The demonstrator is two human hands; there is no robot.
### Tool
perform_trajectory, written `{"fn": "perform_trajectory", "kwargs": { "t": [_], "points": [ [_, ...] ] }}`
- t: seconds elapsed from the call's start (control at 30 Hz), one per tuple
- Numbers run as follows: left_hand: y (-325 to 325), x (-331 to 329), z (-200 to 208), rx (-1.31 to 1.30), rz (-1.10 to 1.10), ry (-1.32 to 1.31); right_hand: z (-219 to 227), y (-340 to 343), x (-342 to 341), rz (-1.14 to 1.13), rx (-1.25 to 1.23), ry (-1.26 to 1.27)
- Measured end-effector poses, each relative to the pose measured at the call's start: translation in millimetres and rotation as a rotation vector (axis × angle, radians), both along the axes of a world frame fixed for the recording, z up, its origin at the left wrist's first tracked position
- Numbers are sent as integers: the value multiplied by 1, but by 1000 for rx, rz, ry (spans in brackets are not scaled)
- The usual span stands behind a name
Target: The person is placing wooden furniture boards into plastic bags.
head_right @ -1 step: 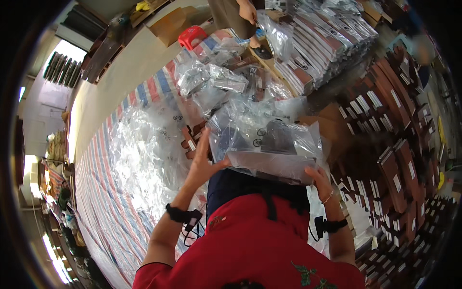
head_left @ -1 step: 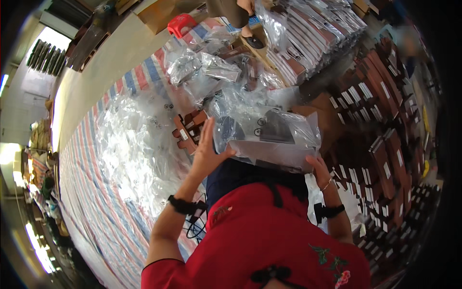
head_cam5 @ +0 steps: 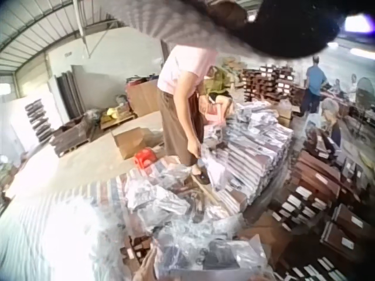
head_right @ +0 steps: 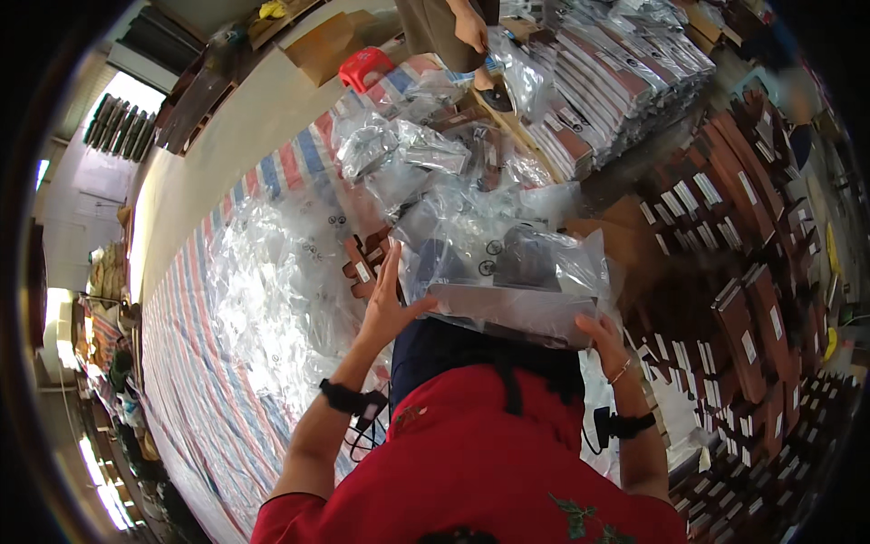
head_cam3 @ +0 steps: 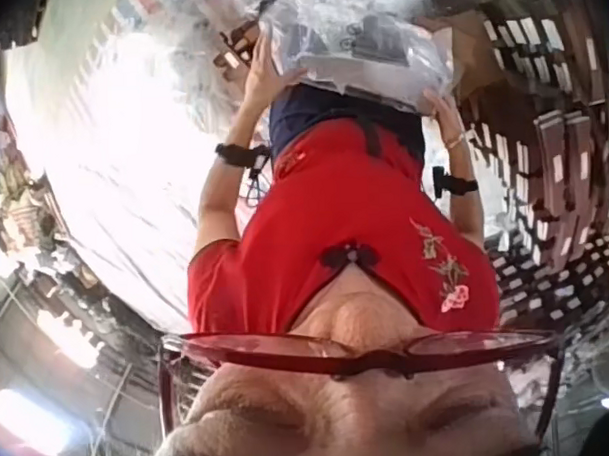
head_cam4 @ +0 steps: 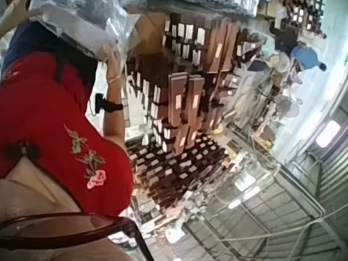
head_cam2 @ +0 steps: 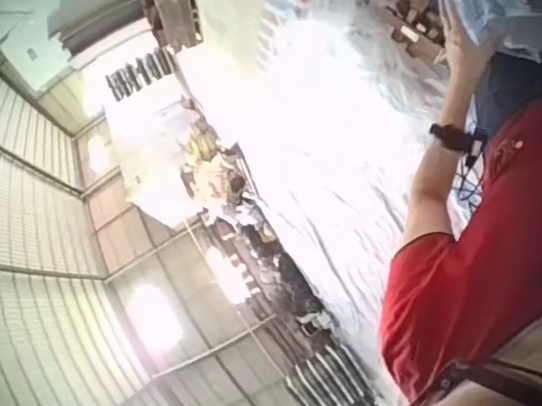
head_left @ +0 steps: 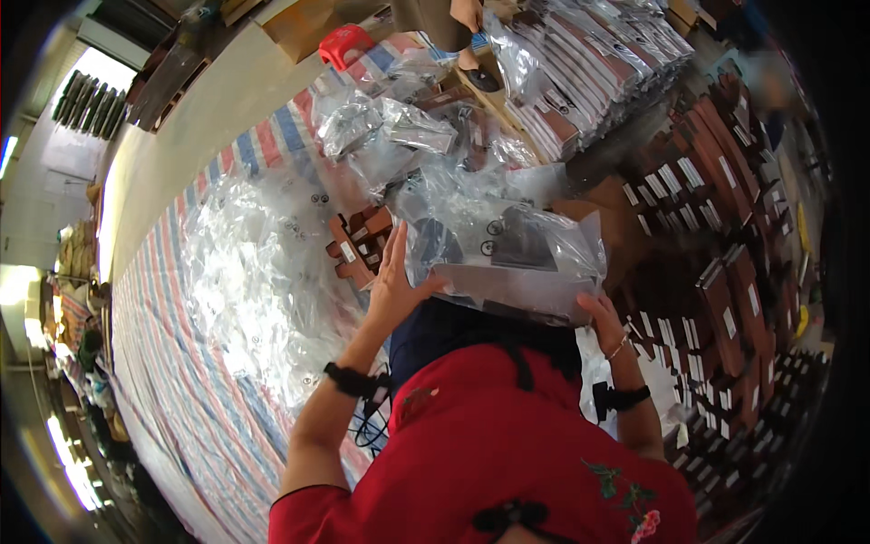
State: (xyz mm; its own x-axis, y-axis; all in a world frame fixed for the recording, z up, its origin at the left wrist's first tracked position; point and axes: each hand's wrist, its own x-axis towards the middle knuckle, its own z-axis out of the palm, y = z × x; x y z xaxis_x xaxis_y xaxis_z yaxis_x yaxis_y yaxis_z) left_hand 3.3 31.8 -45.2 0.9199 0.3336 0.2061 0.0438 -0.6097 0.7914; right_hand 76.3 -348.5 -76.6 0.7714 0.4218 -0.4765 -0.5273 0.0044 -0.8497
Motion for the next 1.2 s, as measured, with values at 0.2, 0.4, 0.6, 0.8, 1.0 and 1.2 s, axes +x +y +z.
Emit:
{"fn": "perform_trajectory", "kwargs": {
  "t": [0.2, 0.4, 0.6, 0.8, 1.0, 1.2],
  "points": [
    [60, -19, -37, -35, 218, 336, -27, -26, 2, -32, 22, 119],
    [37, 29, 37, 207, 98, -157, -14, -22, 8, 5, 75, 174],
    [7, 32, -3, 369, -258, 143, -14, -13, 12, 37, 49, 140],
    [45, 7, -59, 681, 282, 155, -48, -40, 11, 39, -15, 158],
    [61, 16, -47, 215, 341, 273, -34, -28, 17, 53, -17, 177],
    [82, 3, -46, 157, 367, 306, -21, -25, 14, 59, -174, 164]
  ]
}}
